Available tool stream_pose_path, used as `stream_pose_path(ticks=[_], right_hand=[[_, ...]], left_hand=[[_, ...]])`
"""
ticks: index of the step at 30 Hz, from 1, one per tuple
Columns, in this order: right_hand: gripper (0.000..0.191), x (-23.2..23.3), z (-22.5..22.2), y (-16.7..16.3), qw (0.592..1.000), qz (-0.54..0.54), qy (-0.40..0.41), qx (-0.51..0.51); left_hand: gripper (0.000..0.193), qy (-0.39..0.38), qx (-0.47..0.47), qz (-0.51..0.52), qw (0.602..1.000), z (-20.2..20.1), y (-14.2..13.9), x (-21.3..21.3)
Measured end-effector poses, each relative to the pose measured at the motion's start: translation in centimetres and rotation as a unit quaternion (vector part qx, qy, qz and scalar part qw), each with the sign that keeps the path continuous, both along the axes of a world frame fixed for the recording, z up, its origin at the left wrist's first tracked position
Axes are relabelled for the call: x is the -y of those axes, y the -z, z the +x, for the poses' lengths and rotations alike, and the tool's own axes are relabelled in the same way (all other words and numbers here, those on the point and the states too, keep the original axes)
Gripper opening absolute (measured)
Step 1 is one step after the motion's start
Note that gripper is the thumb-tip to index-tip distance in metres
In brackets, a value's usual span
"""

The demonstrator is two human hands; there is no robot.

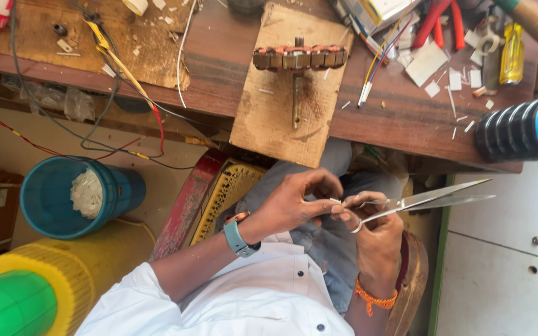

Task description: The person uses a green screwdriver to adjust copper windings on a motor stator, then pours a yellow liquid from a bottle onto the windings. They move the stator aside, cut a small white insulating strip with scissors, and insert it into the stator slots.

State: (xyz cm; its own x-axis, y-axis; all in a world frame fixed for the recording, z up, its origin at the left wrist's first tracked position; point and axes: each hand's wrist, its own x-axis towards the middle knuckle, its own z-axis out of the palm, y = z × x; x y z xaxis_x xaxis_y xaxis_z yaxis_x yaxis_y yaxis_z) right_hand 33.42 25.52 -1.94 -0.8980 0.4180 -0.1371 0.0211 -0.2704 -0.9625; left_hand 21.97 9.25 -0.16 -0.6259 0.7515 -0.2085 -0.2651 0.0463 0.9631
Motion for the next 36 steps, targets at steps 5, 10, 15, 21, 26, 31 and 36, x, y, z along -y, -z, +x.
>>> stream_pose_path(ticks=[5, 10, 15, 21, 26, 31, 36], right_hand=[[0.03, 1.1, 0.2, 0.4, 0.991, 0.112, 0.041, 0.065], [0.035, 1.7, -0.3, 1.3, 0.999, 0.001, 0.03, -0.031], [0.037, 1.8, -1.0, 0.7, 0.997, 0.016, 0.034, -0.065], [0.044, 0.1, -0.5, -0.5, 0.994, 0.086, -0.038, 0.058], [0.073, 0.3, 0.0, 0.6, 0.971, -0.034, -0.219, 0.092], [0.111, 1.1, 1.5, 1.7, 0.939, -0.057, -0.312, 0.136], [0.112, 1.1, 1.5, 1.6, 0.936, -0.057, -0.311, 0.157]], left_hand=[[0.014, -0.035, 0.015, 0.057, 0.998, 0.6, 1.6, -0.6], [0.026, -0.075, -0.319, 0.065, 0.942, 1.0, 1.4, 0.6], [0.034, -0.096, -0.428, 0.087, 0.894, 0.4, -0.1, 0.8], [0.024, -0.1, -0.1, 0.103, 0.985, -0.2, -0.3, 0.2], [0.014, -0.14, -0.104, 0.074, 0.982, -1.7, 0.4, 0.3], [0.015, -0.163, -0.094, 0.045, 0.981, -2.7, 0.3, 0.8], [0.017, -0.176, -0.094, 0.05, 0.979, -2.8, 0.0, 1.1]])
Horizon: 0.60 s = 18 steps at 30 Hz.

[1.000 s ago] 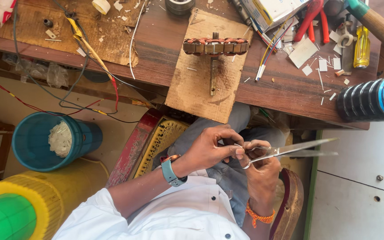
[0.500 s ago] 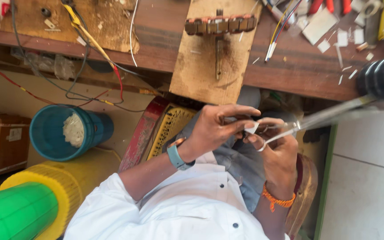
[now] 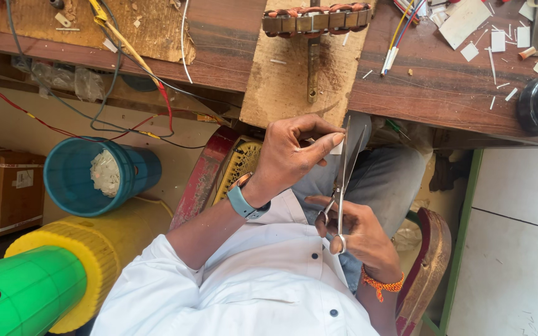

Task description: The person uses a green screwdriver to adjust copper windings on a motor stator, then pours a yellow liquid from a bottle onto the windings. They move the stator aside, cut a small white insulating strip with scissors, and insert it into the stator slots.

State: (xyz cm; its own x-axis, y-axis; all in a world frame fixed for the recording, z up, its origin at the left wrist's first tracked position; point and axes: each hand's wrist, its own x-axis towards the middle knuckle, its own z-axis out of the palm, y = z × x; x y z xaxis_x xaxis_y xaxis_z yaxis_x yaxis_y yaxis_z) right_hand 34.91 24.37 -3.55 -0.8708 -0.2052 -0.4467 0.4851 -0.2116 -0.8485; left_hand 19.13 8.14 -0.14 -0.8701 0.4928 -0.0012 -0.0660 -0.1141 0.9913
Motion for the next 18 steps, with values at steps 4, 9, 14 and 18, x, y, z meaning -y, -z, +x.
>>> stream_pose_path(ticks=[4, 9, 14, 18], right_hand=[[0.11, 0.0, -0.3, -0.7, 0.999, 0.024, 0.022, 0.003], [0.106, 0.4, -0.9, -0.7, 0.999, 0.019, 0.023, 0.017], [0.103, 0.7, -1.2, -1.0, 1.0, -0.005, 0.022, 0.013], [0.1, 0.8, -1.4, -1.7, 0.999, -0.014, 0.032, 0.017]], left_hand=[[0.018, -0.013, 0.051, 0.027, 0.998, 0.0, 0.0, 0.4], [0.017, -0.031, -0.008, 0.047, 0.998, -0.2, 0.2, 0.4], [0.015, -0.033, -0.016, 0.021, 0.999, -0.3, 0.4, 0.5], [0.015, -0.035, -0.035, 0.026, 0.998, -0.4, 0.3, 0.6]])
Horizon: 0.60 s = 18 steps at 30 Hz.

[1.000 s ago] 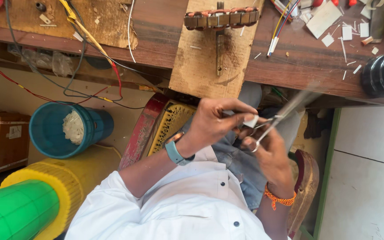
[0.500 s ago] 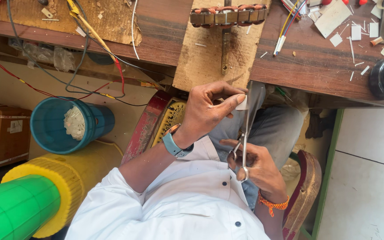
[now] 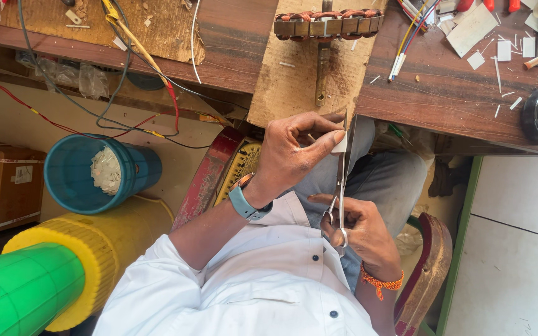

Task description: The person uses a green screwdriver to adjust copper windings on a motor stator, then pours a yellow liquid from a bottle onto the windings. They move the stator aside, cut a small white insulating strip with scissors, and insert it into the stator slots.

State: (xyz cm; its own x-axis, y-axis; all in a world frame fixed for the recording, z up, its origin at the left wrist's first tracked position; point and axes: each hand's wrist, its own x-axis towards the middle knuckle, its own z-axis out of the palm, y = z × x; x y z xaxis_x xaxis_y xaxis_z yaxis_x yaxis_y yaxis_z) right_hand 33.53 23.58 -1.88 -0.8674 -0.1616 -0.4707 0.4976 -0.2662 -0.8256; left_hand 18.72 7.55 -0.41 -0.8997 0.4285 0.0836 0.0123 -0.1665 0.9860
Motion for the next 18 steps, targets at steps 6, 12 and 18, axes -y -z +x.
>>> stream_pose_path(ticks=[6, 12, 18], right_hand=[[0.098, 0.3, -0.1, -0.1, 1.0, 0.008, 0.012, -0.007], [0.09, 0.3, 0.0, 0.3, 0.999, 0.027, 0.022, -0.014], [0.071, 0.1, 0.5, 1.0, 0.998, 0.061, 0.024, -0.004]], left_hand=[[0.015, 0.004, 0.029, 0.013, 0.999, -0.1, -0.1, 0.1], [0.016, 0.01, 0.047, 0.034, 0.998, -0.4, 0.2, 0.3], [0.015, 0.011, 0.03, 0.028, 0.999, -0.8, 0.5, 0.4]])
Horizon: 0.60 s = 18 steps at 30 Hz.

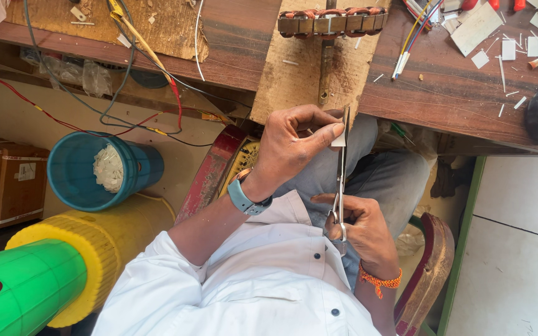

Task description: The person uses a green screwdriver to adjust copper windings on a motor stator, then pours a yellow liquid from a bottle onto the windings. They move the stator aside, cut a small white insulating strip with scissors, and insert it into the stator slots.

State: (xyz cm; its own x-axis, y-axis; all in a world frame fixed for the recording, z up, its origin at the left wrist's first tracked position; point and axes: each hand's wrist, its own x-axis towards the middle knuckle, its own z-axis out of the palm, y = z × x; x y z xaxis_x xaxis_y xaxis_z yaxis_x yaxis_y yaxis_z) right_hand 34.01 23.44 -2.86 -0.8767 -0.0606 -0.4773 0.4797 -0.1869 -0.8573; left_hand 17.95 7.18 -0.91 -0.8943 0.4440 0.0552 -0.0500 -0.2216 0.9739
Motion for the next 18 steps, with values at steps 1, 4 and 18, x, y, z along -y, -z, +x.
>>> stream_pose_path(ticks=[1, 4, 18], right_hand=[[0.067, -0.2, 0.2, 0.3, 1.0, 0.003, -0.001, -0.001], [0.054, -1.1, 0.7, 1.1, 1.0, -0.01, -0.018, -0.021], [0.082, -0.2, -0.3, 0.8, 0.982, 0.115, 0.046, -0.142]], left_hand=[[0.015, -0.001, -0.002, 0.005, 1.0, 0.0, 0.0, 0.0], [0.018, 0.001, -0.005, 0.013, 1.0, 0.0, 0.0, 0.0], [0.038, 0.039, 0.096, 0.112, 0.988, 1.2, -0.5, -0.2]])
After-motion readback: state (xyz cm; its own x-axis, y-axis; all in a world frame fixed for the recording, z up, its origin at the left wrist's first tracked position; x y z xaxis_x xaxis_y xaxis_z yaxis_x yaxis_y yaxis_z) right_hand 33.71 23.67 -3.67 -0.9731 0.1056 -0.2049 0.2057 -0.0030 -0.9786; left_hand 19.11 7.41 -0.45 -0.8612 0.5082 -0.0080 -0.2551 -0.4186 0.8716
